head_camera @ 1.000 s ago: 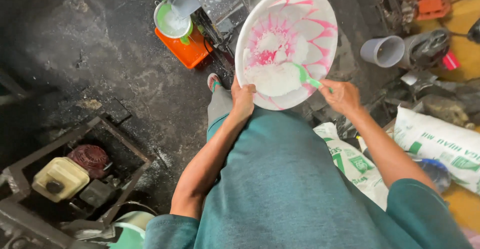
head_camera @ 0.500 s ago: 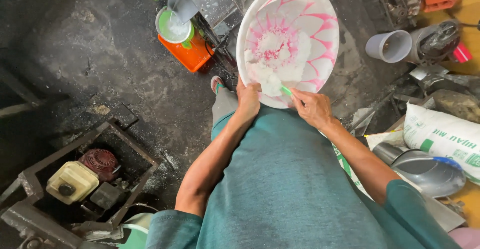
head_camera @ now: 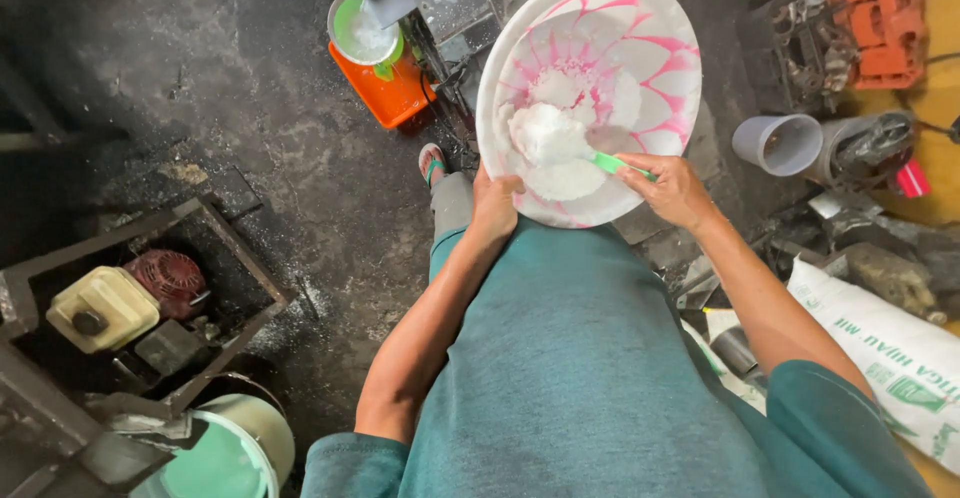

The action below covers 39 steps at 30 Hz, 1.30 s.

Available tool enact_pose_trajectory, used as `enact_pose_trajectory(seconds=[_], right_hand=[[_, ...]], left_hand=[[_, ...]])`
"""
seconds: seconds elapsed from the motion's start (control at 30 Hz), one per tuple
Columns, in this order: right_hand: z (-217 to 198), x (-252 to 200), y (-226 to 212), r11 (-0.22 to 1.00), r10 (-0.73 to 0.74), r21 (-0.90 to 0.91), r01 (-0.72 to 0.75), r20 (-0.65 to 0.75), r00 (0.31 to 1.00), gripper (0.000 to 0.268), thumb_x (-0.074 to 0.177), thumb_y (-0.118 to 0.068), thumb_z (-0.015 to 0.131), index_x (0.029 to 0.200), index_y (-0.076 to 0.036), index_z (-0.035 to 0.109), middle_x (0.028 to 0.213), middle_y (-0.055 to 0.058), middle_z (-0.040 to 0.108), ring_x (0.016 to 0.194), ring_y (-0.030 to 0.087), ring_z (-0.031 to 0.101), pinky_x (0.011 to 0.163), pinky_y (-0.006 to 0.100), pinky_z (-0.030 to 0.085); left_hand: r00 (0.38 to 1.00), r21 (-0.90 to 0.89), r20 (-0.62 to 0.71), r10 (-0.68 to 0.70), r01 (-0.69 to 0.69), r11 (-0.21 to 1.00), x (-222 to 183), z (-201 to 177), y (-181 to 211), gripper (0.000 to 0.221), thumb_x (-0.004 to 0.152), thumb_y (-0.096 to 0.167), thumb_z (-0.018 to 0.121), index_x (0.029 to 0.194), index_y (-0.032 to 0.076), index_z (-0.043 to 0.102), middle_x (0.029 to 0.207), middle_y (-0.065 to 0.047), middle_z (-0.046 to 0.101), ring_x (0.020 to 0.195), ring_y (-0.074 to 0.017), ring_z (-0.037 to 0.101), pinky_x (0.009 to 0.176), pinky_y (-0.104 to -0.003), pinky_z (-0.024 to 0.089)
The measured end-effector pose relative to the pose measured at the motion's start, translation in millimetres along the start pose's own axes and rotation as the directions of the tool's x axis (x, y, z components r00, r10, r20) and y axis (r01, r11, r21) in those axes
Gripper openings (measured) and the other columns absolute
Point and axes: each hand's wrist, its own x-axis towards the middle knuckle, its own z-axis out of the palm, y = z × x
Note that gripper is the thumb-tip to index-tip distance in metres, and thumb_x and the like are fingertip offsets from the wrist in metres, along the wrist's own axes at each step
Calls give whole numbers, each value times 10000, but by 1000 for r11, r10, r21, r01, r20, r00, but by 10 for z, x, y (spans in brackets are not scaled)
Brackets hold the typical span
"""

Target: Scooping and stirring white powder in a bowl and feeding it into a processing machine.

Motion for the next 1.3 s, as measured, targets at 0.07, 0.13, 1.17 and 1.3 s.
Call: enact_pose_trajectory(seconds=[0.07, 0.13, 1.17, 1.3], right_hand=[[-139, 14, -81, 996, 48, -73, -48, -2, 999, 291, 970, -210, 687, 1254, -234, 746, 701, 85, 696, 727, 121, 613, 709, 338, 527], [-321, 107, -193, 999, 10, -54, -9, 22, 1000, 293, 956, -165, 688, 1240, -206, 750, 808, 97, 723, 794, 107, 605, 754, 356, 519], [-1410, 1906, -891, 187, -835, -929, 320, 21, 550, 441, 1049, -106, 689, 1481, -192, 722, 821, 53, 717, 631, 298, 661, 486, 385, 423], [-1264, 1774, -977, 295, -829, -857, 422, -10, 559, 332, 1148, -113, 659, 1474, -105, 719, 887, 119, 727, 663, 358, 643, 516, 429, 417]], left_hand=[[999, -143, -3, -44, 44, 989, 40, -96, -105, 885, 526, -129, 524, 1392, 54, 546, 1184, -173, 640, 1111, -364, 595, 957, -538, 487], [999, -189, -15, -45, 42, 981, -53, -56, -44, 896, 507, -133, 521, 1382, 56, 550, 1183, -172, 639, 1106, -355, 603, 952, -527, 504], [899, -613, -437, -26, -276, 740, -931, -568, -21, 791, 538, -265, 573, 1247, 87, 579, 1235, -135, 651, 1152, -328, 606, 1025, -474, 525], [883, -558, -468, 23, -316, 767, -766, -781, 251, 763, 544, -252, 605, 1245, 50, 593, 1231, -152, 661, 1145, -336, 616, 1020, -457, 535]])
